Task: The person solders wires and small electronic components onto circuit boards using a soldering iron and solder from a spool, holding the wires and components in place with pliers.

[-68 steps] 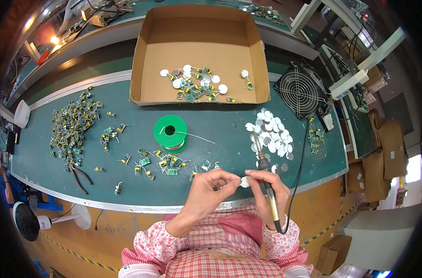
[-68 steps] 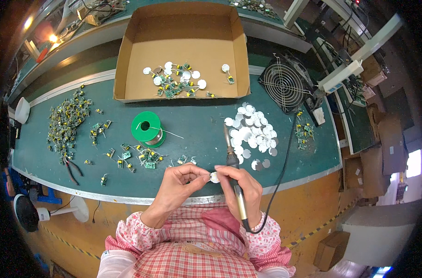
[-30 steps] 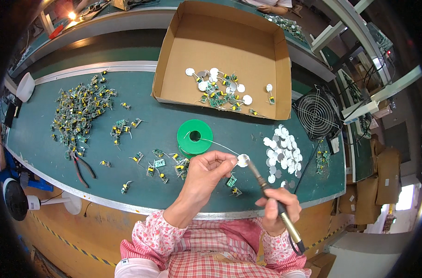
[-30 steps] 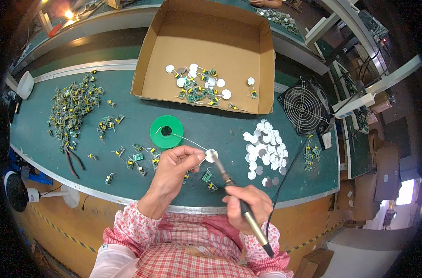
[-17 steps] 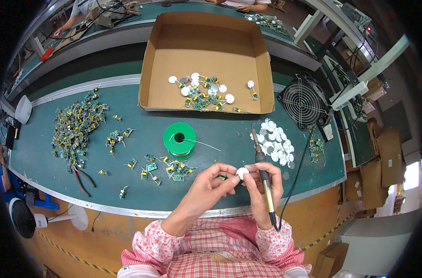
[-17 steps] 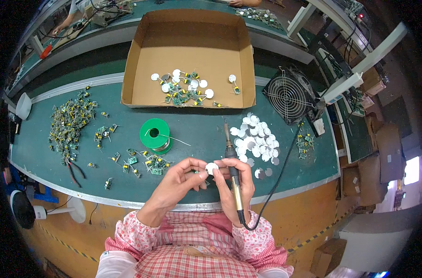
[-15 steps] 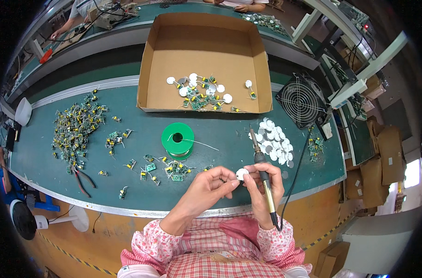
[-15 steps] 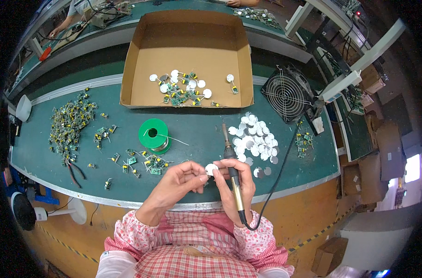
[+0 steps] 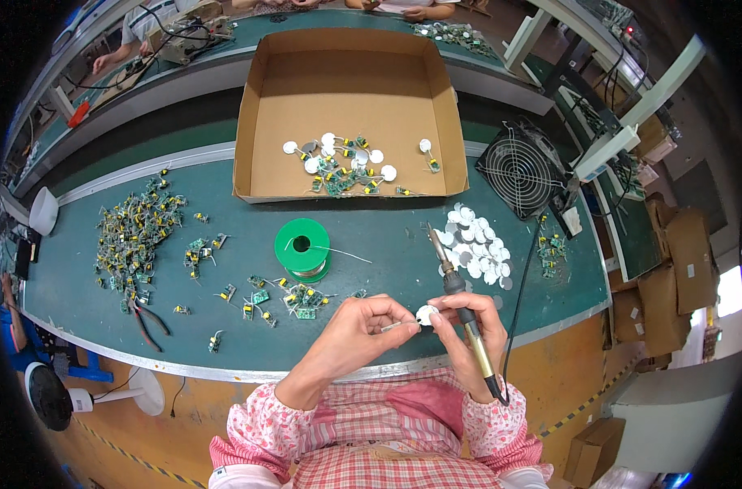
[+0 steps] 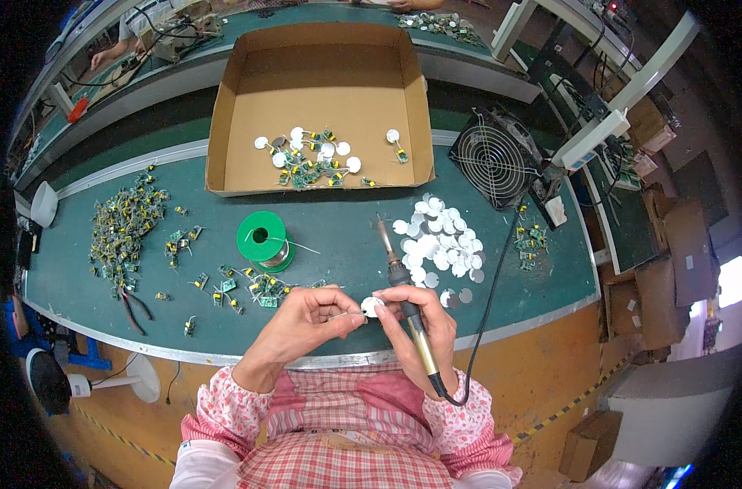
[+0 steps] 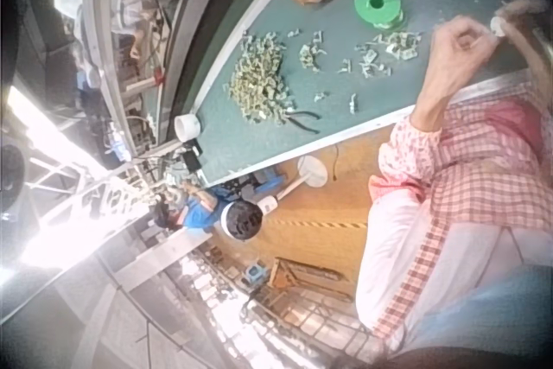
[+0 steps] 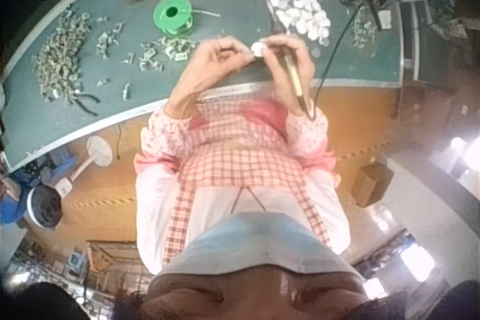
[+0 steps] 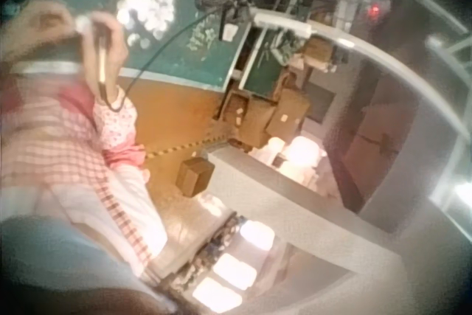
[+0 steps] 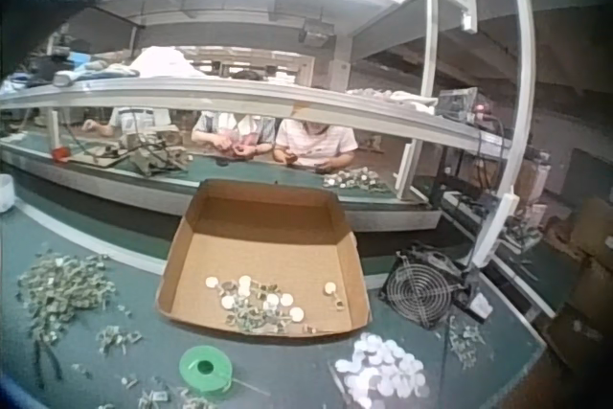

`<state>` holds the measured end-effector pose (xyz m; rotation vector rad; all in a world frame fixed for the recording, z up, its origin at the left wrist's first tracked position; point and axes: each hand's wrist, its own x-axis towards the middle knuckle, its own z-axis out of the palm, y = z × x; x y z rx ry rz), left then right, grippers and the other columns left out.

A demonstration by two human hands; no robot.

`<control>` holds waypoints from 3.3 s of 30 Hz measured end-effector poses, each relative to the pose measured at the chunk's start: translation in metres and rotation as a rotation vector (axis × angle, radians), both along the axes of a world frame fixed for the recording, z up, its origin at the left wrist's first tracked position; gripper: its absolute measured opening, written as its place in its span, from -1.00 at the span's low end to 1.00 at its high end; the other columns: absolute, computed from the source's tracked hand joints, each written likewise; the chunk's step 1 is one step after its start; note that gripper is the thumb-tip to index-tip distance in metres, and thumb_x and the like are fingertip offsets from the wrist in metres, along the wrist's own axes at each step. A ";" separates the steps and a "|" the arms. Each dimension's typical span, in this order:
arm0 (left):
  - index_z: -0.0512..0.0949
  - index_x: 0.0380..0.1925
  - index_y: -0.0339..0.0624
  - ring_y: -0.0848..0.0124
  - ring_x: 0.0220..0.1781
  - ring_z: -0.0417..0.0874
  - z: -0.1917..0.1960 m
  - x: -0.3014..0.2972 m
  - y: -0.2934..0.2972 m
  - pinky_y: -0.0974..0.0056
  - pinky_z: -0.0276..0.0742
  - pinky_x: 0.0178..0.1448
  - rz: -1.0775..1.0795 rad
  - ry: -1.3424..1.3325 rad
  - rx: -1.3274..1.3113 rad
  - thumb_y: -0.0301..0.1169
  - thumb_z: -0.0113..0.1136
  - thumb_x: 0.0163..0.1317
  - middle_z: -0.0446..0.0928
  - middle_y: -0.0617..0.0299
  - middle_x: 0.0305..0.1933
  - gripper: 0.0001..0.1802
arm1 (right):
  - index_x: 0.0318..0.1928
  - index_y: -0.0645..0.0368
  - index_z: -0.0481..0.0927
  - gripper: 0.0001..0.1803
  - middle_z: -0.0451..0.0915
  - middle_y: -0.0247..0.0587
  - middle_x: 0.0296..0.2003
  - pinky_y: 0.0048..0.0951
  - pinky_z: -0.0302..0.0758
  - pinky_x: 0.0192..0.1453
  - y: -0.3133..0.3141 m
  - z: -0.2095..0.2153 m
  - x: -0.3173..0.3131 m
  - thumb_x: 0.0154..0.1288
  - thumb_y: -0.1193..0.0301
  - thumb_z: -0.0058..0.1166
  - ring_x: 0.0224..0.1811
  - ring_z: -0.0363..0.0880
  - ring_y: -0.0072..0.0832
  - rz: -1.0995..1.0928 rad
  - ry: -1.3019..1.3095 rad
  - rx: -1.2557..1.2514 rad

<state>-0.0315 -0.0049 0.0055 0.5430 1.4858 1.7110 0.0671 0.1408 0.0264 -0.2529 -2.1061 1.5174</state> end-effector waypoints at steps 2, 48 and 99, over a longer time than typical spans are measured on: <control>0.60 -0.37 -0.30 0.75 -0.51 0.41 -0.002 0.000 0.000 0.53 0.29 -0.49 -0.001 0.039 -0.012 -0.42 0.26 0.20 0.53 0.42 -0.54 -0.86 | -0.13 0.25 0.48 -0.73 0.62 -0.17 -0.24 -0.59 0.56 -0.20 0.000 0.001 0.000 0.15 0.67 0.16 -0.27 0.62 -0.57 -0.001 -0.001 0.010; 0.59 -0.33 -0.28 0.61 -0.48 0.41 -0.015 -0.029 0.001 0.50 0.26 -0.38 0.435 -0.378 0.240 -0.47 0.24 0.15 0.50 0.36 -0.51 -0.88 | -0.33 0.28 0.45 -0.75 0.56 -0.15 -0.58 -0.56 0.39 -0.62 -0.014 0.015 -0.011 0.31 0.31 -0.07 -0.70 0.56 -0.46 0.028 0.057 0.224; 0.56 -0.28 -0.17 0.20 -0.16 0.50 -0.010 -0.008 -0.012 0.18 0.30 -0.03 0.279 1.404 -0.704 -0.54 0.28 0.01 0.53 0.14 -0.23 -0.78 | -0.13 0.28 0.48 -0.84 0.67 -0.07 -0.39 -0.51 0.58 -0.28 0.010 -0.034 0.031 0.40 0.43 -0.04 -0.36 0.69 -0.41 -0.111 -0.059 0.026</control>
